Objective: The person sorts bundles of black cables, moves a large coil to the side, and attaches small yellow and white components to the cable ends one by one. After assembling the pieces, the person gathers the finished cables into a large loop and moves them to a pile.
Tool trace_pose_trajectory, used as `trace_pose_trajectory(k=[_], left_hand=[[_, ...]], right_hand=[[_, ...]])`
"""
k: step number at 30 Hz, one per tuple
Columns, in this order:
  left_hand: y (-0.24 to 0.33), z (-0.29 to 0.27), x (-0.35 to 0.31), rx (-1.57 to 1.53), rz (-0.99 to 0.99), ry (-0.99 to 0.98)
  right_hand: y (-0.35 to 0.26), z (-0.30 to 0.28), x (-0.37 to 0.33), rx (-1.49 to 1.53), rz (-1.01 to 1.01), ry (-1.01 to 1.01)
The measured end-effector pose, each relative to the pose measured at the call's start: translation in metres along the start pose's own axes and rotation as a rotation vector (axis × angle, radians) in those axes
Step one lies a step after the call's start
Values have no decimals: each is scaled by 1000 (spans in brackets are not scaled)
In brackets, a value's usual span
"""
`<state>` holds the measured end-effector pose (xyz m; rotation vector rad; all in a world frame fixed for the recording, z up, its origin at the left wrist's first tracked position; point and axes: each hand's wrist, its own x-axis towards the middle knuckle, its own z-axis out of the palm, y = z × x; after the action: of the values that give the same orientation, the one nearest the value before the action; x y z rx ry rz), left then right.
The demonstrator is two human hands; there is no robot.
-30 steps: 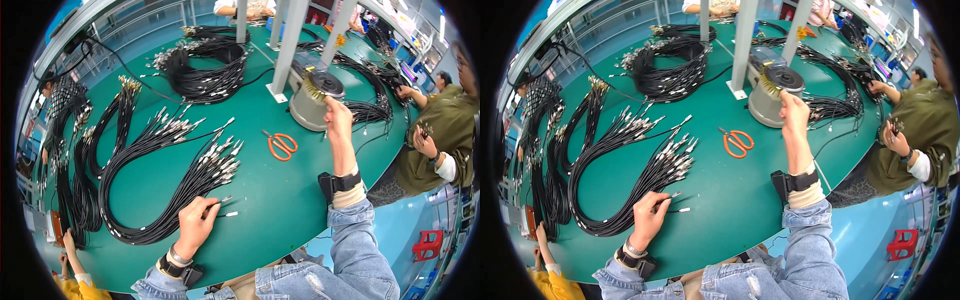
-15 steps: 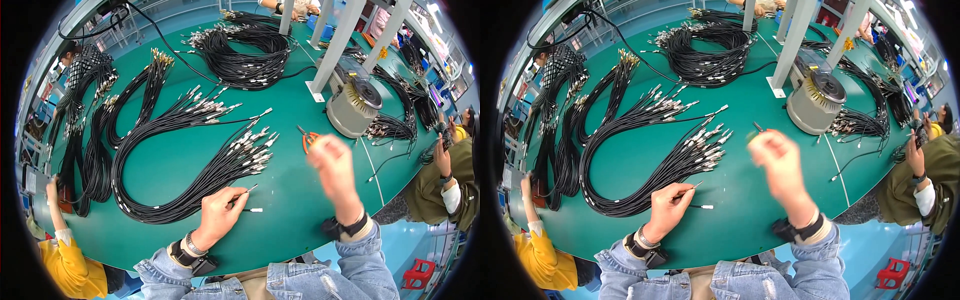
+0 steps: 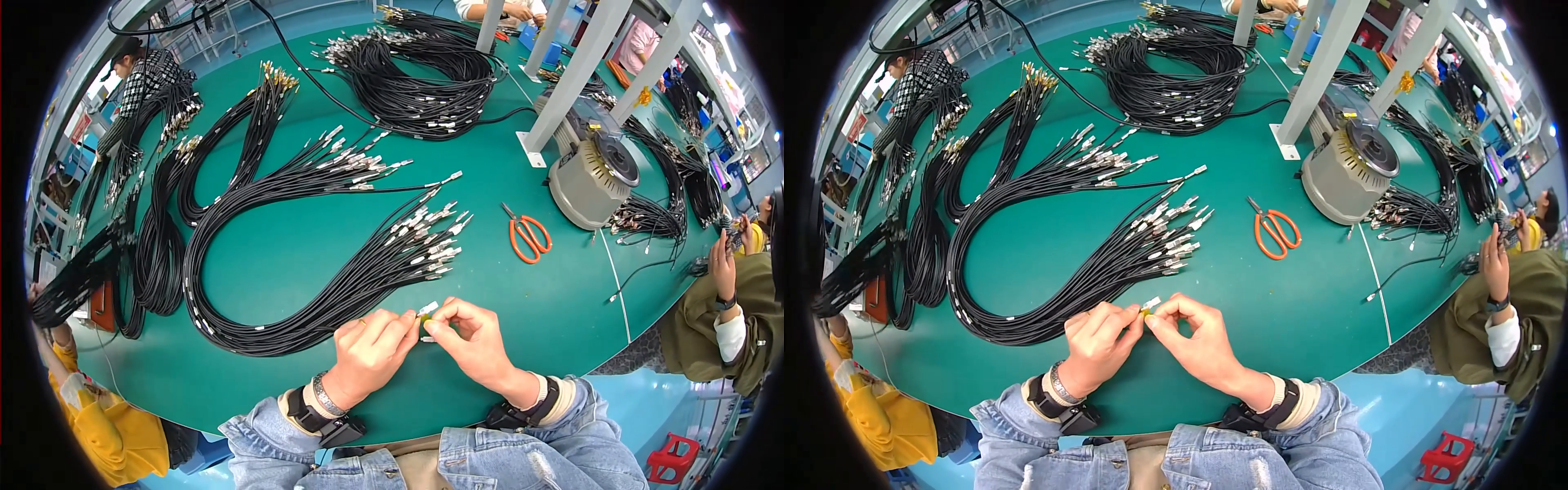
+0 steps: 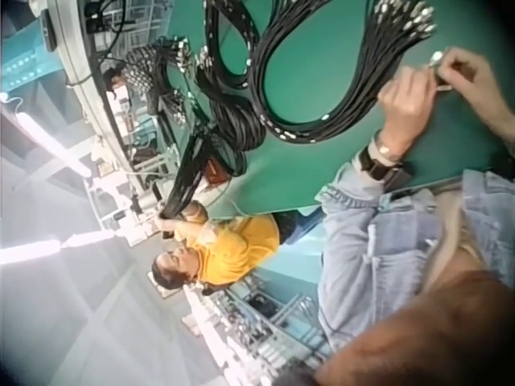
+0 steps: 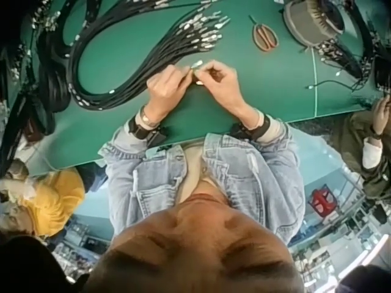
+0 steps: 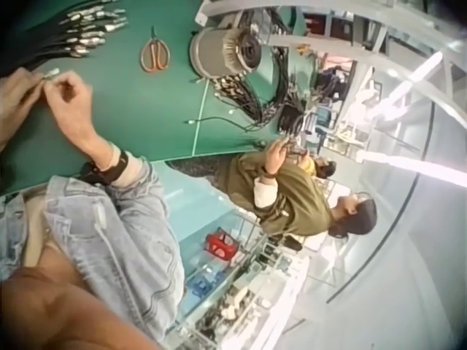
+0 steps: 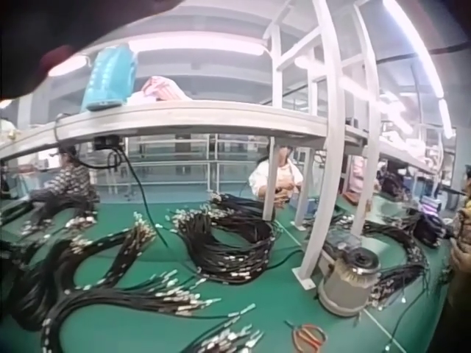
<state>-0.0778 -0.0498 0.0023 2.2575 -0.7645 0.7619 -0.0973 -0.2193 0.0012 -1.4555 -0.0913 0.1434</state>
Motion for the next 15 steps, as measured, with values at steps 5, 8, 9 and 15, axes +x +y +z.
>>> trace_pose_trajectory(k=[5,8,9,15], left_hand=[[0,1,0,-10,14,-2],[0,1,0,-3,9,-9],[1,2,0,-5,9,-10],[0,2,-1,-15,16,-12]], right_hand=[[1,4,2,-28,-47,72],[2,4,3,-37,-50,82],[2,3,4,-44,-53,87],[2,3,4,-52,-26,96]])
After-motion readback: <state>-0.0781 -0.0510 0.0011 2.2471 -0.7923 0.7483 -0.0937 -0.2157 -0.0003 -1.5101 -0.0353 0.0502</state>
